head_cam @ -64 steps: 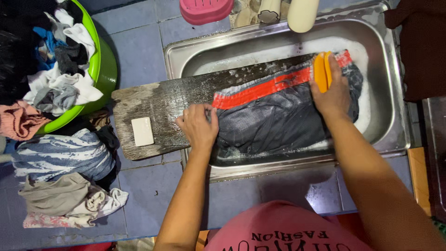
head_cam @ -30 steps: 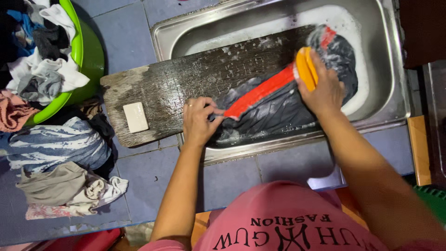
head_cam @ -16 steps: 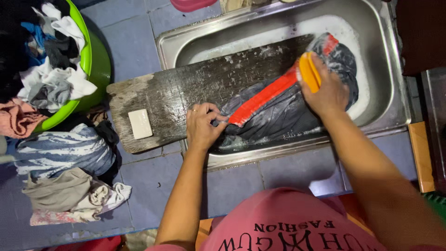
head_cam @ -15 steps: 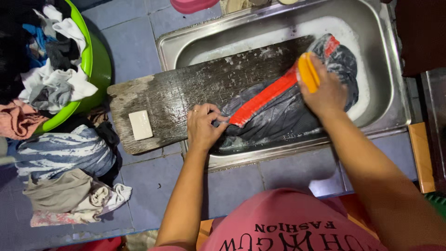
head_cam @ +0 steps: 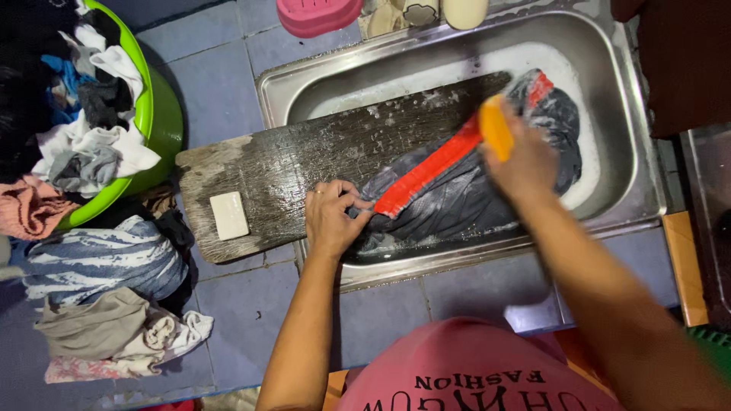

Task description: The person hand-washes a pair of dark shorts with a red waistband in a sink filled with soapy water. They scrub the garment with a yellow sponge, repeatedly rub and rinse sections, and wring out excess water. The shorts remain in the sink at the end of the clip.

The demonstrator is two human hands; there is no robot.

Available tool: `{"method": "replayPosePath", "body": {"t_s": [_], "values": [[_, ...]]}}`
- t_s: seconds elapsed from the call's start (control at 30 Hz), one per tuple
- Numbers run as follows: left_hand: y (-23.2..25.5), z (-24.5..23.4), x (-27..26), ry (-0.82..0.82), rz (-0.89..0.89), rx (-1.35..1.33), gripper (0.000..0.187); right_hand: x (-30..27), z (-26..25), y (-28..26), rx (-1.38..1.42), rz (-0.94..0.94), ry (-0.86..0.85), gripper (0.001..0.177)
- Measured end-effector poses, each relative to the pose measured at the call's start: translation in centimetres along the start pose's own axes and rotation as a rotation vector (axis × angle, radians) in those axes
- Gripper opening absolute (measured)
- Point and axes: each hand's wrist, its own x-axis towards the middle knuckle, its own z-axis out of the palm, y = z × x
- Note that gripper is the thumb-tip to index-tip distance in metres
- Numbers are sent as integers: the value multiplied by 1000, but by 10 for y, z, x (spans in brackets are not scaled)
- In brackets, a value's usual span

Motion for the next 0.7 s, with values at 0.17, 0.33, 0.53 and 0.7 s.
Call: {"method": "replayPosePath", "body": {"t_s": [0.17,0.33,0.53,0.7], "values": [[-5,0,-4,-22,8,-20,14,-58,21,-91,443,-276,-306,85],[8,-7,2,-51,-36,-4,12,-6,26,-8,204,221,-277,58],[50,-27,38,-342,-145,219,30,32,59,120,228,-43,404,87],[107,45,93,-289,46,94,69,11,84,132,664,366,301,71]]}}
